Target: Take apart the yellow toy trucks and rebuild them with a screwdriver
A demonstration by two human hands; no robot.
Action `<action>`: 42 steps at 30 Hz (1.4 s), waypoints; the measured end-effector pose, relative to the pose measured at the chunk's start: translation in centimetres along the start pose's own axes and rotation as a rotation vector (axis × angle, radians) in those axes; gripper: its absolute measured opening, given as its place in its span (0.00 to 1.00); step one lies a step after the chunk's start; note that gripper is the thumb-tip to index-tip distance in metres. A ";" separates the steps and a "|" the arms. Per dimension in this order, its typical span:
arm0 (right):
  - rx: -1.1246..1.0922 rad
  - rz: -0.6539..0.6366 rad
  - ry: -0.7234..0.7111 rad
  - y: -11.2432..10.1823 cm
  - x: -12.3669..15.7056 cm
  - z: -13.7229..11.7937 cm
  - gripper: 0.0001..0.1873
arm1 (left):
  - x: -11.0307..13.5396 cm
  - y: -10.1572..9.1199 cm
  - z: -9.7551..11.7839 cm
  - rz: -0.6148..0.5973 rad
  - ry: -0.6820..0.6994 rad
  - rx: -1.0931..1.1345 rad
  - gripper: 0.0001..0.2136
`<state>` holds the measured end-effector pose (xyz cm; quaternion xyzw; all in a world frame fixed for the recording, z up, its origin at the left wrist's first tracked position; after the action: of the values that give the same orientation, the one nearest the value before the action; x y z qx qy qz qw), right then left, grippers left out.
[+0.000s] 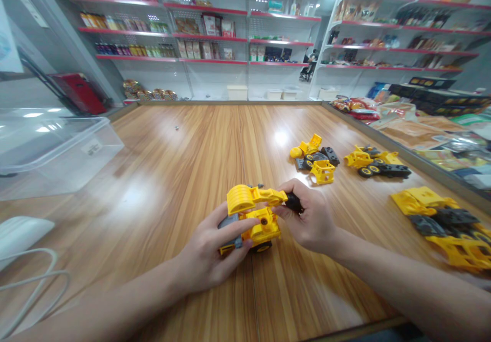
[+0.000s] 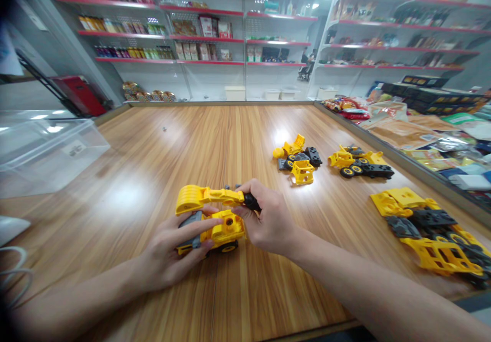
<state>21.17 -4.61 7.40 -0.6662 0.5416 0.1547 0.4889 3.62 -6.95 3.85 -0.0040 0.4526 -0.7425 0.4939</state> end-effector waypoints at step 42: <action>-0.237 0.144 0.181 0.5 1.0 0.7 0.04 | -0.1 -0.2 0.3 -0.028 -0.014 0.049 0.19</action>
<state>21.34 -4.55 6.09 -0.6900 0.6076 0.1913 0.3437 3.65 -7.08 4.23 -0.0033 0.4309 -0.7600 0.4865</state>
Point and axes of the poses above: each hand's wrist, its own x-axis away from the middle knuckle, its own y-axis out of the palm, z = x × y, the point moved 7 cm from there along -x, towards the middle knuckle, and after that the axes turned 12 degrees about -y, right-handed, at the moved point
